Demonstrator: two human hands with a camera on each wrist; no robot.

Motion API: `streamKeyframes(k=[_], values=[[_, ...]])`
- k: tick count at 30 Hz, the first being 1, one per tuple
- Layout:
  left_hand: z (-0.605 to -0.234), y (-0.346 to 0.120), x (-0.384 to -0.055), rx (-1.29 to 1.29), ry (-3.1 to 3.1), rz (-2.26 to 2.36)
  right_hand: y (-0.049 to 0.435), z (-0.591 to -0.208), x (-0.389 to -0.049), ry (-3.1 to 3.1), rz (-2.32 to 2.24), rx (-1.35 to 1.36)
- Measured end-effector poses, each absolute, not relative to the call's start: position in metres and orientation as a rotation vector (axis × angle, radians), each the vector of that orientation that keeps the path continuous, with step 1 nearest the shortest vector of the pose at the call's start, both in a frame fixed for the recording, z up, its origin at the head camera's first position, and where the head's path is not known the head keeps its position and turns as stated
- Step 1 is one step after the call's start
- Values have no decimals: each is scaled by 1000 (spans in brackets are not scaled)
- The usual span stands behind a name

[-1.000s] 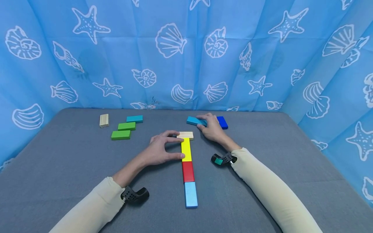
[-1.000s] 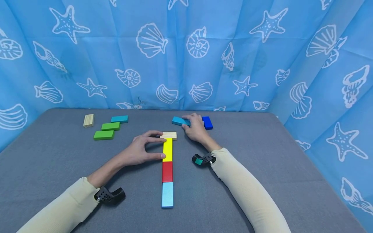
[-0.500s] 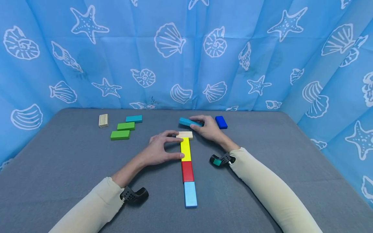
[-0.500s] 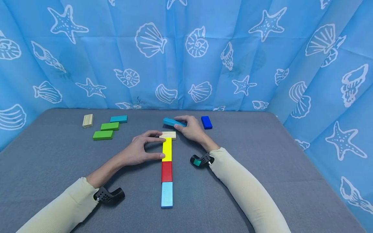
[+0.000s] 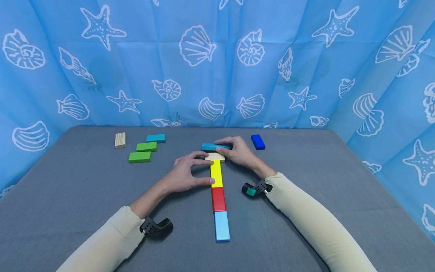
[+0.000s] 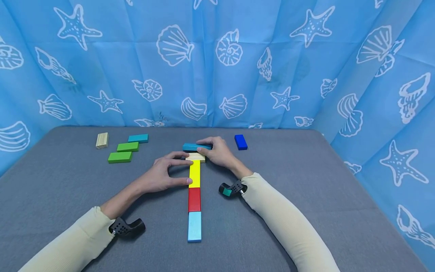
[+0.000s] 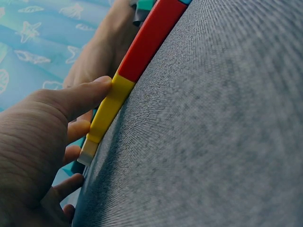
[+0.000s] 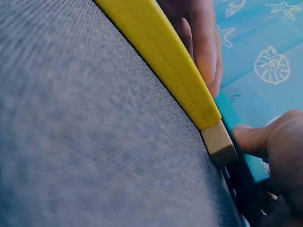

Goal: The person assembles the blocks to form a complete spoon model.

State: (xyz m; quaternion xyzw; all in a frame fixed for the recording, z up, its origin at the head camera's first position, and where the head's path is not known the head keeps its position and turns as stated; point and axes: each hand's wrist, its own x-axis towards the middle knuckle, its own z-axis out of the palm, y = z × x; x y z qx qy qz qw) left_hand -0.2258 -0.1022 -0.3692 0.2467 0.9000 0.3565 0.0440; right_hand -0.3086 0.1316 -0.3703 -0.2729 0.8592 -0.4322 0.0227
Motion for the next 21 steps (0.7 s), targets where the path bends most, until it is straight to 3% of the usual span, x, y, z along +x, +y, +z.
streamKeyframes(k=[21], values=[[-371, -101, -227, 727, 2753, 1089, 131, -370, -306, 2642, -1299, -809]])
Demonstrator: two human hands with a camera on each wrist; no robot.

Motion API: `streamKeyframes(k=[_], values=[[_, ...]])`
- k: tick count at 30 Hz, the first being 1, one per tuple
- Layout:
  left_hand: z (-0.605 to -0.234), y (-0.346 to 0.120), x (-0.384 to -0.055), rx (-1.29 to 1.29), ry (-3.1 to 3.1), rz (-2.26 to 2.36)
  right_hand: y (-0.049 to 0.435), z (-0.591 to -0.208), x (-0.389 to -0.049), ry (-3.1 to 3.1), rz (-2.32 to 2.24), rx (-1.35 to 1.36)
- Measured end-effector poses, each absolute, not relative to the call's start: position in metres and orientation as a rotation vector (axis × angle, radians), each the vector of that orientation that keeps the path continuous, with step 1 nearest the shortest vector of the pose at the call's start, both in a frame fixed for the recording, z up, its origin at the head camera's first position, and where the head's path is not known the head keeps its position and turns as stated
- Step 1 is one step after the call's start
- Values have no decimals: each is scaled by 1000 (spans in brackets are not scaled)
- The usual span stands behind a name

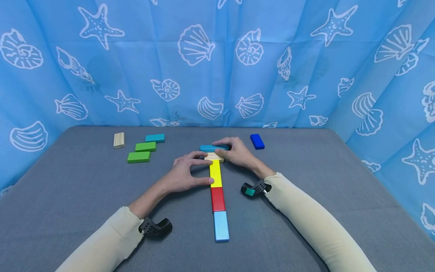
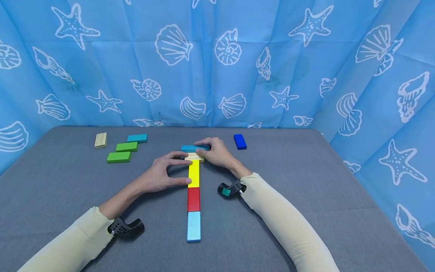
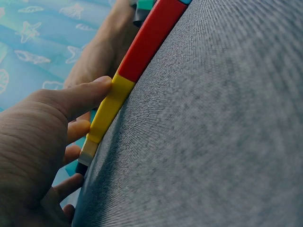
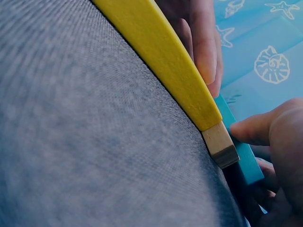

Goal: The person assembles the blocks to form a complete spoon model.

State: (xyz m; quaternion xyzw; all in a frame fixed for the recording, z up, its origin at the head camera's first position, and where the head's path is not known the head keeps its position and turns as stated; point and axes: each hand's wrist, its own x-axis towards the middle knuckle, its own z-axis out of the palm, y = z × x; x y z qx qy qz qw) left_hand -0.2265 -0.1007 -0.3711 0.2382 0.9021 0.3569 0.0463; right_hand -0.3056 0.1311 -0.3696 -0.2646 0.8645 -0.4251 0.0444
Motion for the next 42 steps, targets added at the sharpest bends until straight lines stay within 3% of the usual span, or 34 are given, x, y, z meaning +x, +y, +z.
streamKeyframes(k=[42], values=[[-372, -100, -227, 724, 2757, 1081, 130, -370, -304, 2574, -1417, -746]])
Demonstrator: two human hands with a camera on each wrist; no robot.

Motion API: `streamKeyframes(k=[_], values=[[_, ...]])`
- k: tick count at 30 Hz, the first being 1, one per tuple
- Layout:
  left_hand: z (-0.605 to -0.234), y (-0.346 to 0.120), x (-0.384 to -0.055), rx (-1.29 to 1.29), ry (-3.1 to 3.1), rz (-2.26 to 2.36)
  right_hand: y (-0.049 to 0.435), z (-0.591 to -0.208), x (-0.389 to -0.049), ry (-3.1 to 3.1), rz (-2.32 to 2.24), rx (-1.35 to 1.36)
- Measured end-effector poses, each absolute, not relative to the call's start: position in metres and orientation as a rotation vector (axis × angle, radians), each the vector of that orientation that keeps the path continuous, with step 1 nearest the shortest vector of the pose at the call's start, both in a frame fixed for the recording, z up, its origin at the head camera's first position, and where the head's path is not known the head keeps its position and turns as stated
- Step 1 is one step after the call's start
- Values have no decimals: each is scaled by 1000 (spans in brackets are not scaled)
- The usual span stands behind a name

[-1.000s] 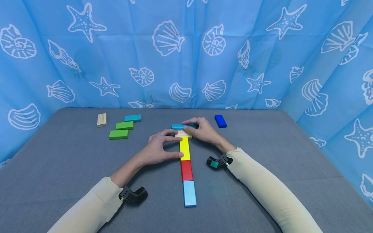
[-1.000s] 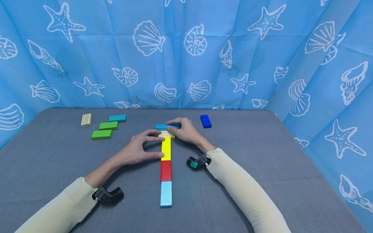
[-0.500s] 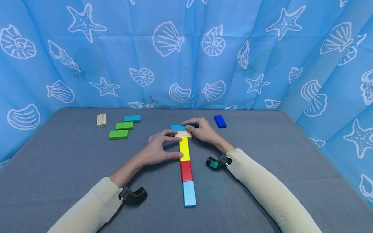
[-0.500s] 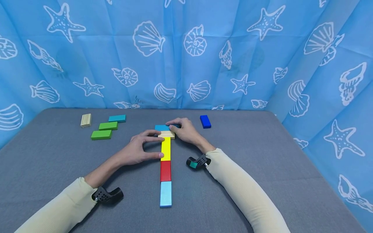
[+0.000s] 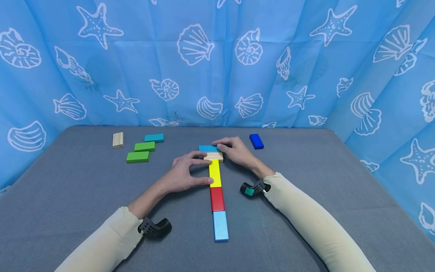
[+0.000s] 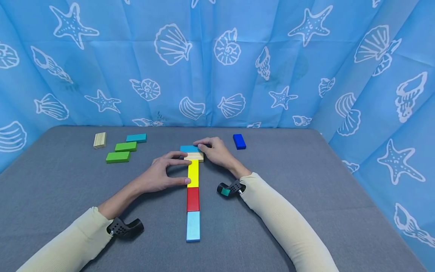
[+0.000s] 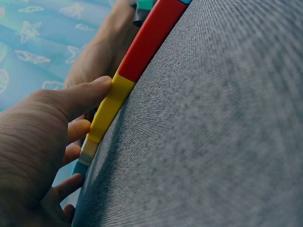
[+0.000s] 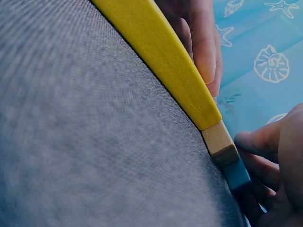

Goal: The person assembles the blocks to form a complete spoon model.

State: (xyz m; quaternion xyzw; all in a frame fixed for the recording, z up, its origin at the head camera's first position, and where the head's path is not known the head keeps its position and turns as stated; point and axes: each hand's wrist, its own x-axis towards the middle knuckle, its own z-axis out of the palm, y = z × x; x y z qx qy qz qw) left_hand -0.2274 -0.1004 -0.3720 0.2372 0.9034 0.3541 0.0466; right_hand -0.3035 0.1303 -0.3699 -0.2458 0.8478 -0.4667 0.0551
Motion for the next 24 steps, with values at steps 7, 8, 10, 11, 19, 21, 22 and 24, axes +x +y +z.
streamKeyframes(k=[7, 8, 10, 11, 19, 21, 22, 24], values=[[-372, -101, -227, 722, 2760, 1079, 130, -371, -304, 2570, -1427, -751], [-372, -101, -227, 723, 2761, 1077, 130, -371, -304, 2571, -1428, -748], [-372, -101, -227, 725, 2760, 1077, 131, -371, -304, 2573, -1438, -740], [-372, -100, -228, 727, 2760, 1078, 131, -371, -305, 2571, -1446, -742], [-372, -100, -228, 731, 2756, 1085, 140, -362, -310, 2622, -1465, -748], [-372, -101, -228, 732, 2758, 1084, 145, -358, -313, 2638, -1475, -737], [-372, -101, -228, 732, 2759, 1083, 147, -356, -314, 2644, -1481, -729], [-372, -101, -228, 735, 2760, 1082, 154, -353, -317, 2655, -1497, -700]])
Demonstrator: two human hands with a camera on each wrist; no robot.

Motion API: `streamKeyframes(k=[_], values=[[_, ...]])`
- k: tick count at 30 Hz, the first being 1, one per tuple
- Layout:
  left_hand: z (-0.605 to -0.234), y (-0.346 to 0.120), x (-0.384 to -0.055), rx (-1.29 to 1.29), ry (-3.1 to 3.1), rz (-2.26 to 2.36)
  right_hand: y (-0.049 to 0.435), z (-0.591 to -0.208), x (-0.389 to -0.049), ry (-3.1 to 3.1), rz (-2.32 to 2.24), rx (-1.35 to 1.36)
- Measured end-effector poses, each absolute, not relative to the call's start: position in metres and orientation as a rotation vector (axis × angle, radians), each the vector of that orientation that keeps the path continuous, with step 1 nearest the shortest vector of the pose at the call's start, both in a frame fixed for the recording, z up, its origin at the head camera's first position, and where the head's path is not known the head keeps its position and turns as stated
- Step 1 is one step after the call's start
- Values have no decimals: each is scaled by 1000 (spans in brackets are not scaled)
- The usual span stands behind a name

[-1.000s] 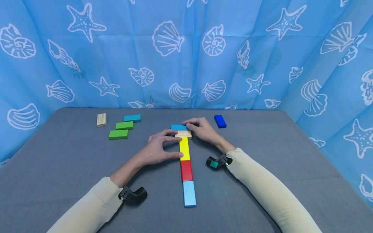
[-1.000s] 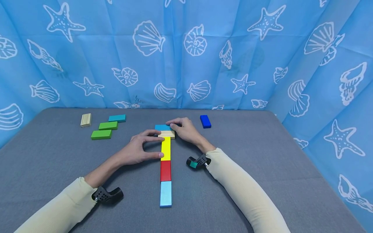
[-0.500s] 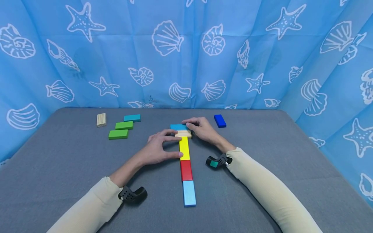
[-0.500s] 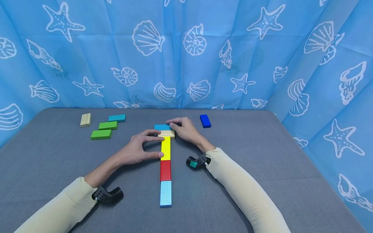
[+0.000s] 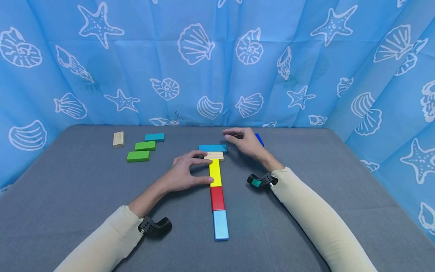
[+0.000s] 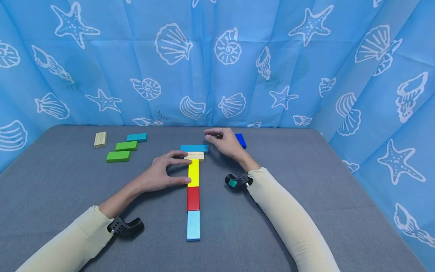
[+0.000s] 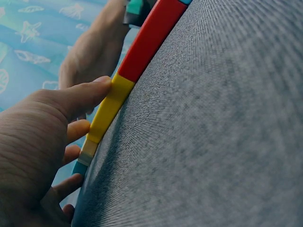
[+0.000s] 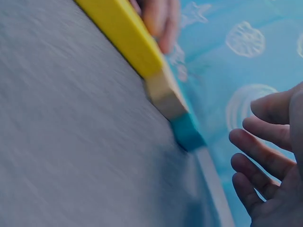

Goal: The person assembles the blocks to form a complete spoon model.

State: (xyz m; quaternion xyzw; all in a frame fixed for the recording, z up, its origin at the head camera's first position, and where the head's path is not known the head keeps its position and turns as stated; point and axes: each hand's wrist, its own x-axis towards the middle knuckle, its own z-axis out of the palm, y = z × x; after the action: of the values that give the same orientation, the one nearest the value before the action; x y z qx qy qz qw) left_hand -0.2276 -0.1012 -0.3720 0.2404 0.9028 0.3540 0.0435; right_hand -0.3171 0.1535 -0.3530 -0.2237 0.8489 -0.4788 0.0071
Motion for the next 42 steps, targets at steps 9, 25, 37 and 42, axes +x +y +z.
streamKeyframes(k=[9, 25, 37, 42], values=[[-372, -102, -228, 732, 2754, 1079, 194, -342, -333, 2668, -1583, -622], [-371, -101, -227, 731, 2754, 1086, 263, -354, -345, 2766, -1251, -429], [-370, -101, -226, 733, 2755, 1080, 268, -362, -351, 2768, -994, -549], [-370, -102, -226, 734, 2756, 1072, 271, -364, -353, 2750, -987, -590]])
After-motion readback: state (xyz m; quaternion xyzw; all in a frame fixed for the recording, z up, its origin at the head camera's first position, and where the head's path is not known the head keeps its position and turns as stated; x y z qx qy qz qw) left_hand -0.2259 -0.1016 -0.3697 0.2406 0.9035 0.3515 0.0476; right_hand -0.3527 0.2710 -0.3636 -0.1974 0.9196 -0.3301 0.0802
